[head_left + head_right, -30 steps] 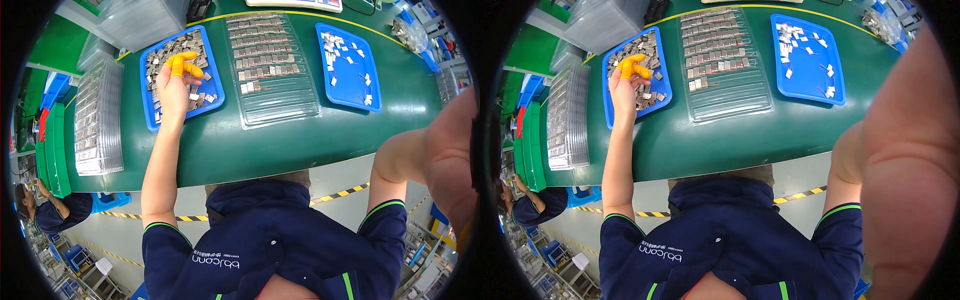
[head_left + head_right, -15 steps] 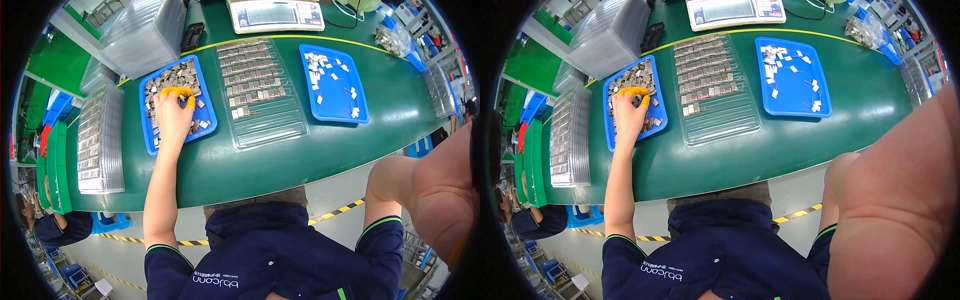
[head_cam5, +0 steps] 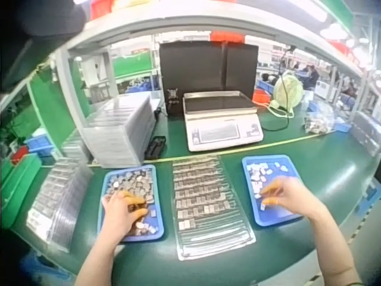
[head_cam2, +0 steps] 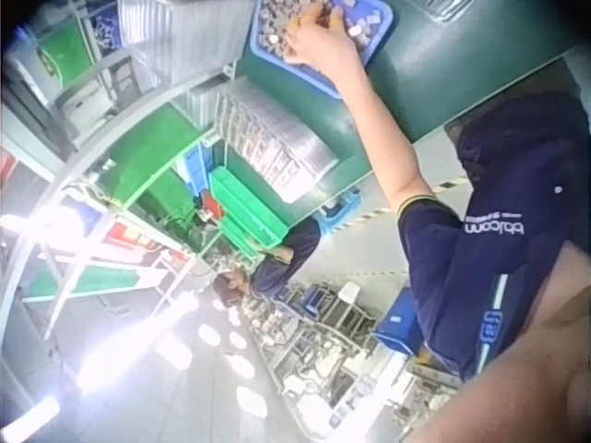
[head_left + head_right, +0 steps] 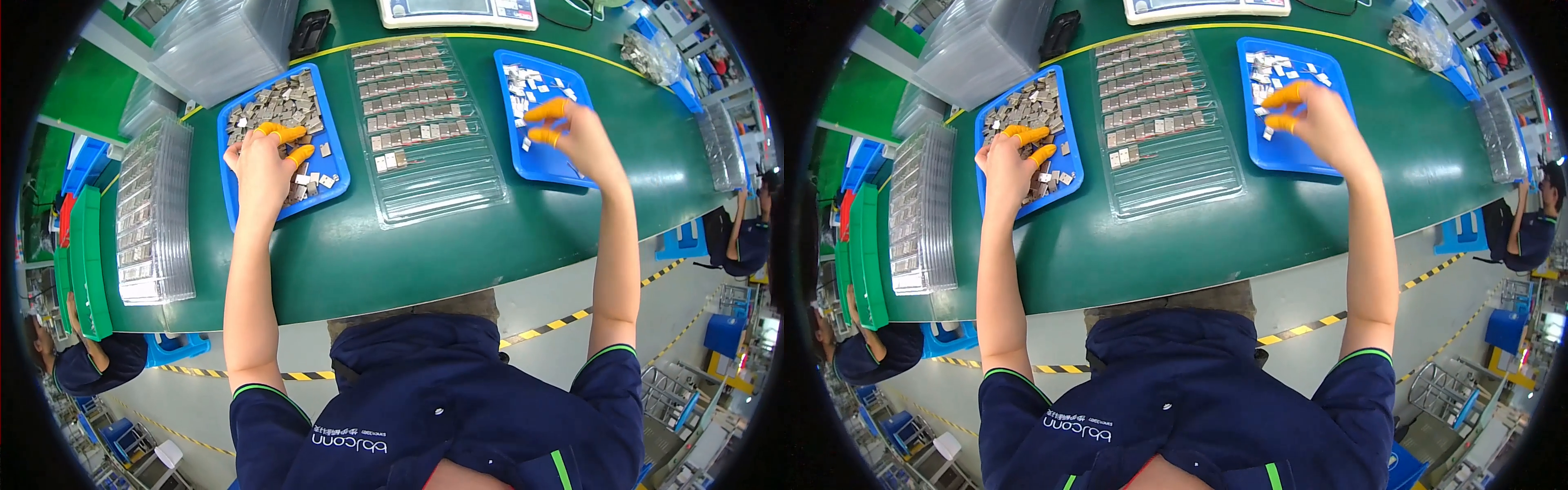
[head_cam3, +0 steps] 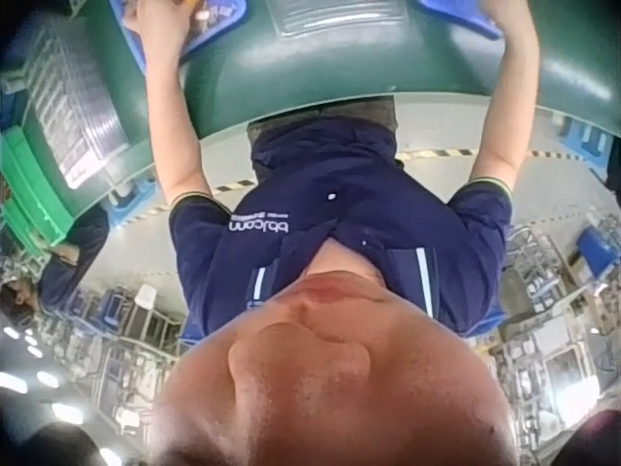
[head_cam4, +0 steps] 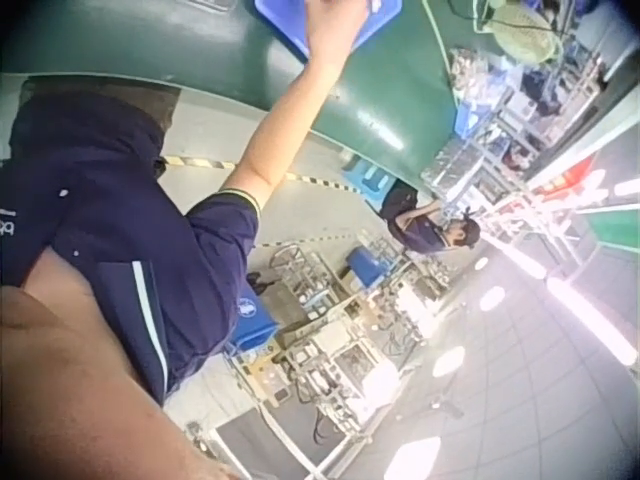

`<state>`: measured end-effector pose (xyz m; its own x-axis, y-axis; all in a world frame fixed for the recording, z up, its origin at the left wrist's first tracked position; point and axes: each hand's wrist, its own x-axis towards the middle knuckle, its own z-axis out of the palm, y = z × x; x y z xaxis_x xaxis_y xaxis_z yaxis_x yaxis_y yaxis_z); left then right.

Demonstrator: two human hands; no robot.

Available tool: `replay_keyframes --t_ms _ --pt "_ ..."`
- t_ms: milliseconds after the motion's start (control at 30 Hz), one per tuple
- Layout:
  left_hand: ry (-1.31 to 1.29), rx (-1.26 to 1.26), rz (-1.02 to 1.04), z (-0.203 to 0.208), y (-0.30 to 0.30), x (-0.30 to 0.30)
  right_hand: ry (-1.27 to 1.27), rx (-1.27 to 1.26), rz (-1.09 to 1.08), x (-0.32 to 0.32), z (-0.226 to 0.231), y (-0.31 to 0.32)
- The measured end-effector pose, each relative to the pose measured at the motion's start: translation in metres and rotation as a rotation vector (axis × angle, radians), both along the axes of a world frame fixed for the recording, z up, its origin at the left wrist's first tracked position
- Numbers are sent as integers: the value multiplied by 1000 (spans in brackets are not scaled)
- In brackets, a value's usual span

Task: The person assembles small electronic components by inserting them into a plastic tray by hand.

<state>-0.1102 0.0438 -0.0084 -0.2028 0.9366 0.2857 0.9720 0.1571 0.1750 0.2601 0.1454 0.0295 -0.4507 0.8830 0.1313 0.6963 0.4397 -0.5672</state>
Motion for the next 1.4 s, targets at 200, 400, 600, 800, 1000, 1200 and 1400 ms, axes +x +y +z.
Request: replay_keyframes --t_ms 200,400,600,800,1000,1200,1400 --pt "-91 -37 -26 6 0 -2 -77 -170 -189 0 -19 -13" --pt "-82 -14 -32 5 4 -5 -62 -200 -180 -2 -20 -12" --pt "-388 3 -52 3 8 -4 -49 96 70 7 -26 -6" --pt "-573 54 -7 6 7 2 -193 185 220 10 -29 -4" --pt "-1277 110 -32 16 5 22 4 409 21 -1 -26 -9" --pt "-1779 -57 -96 18 2 50 1045 183 7 -54 16 -2" --pt "-1878 -69 -52 15 -1 58 1092 -99 130 -95 14 -8"
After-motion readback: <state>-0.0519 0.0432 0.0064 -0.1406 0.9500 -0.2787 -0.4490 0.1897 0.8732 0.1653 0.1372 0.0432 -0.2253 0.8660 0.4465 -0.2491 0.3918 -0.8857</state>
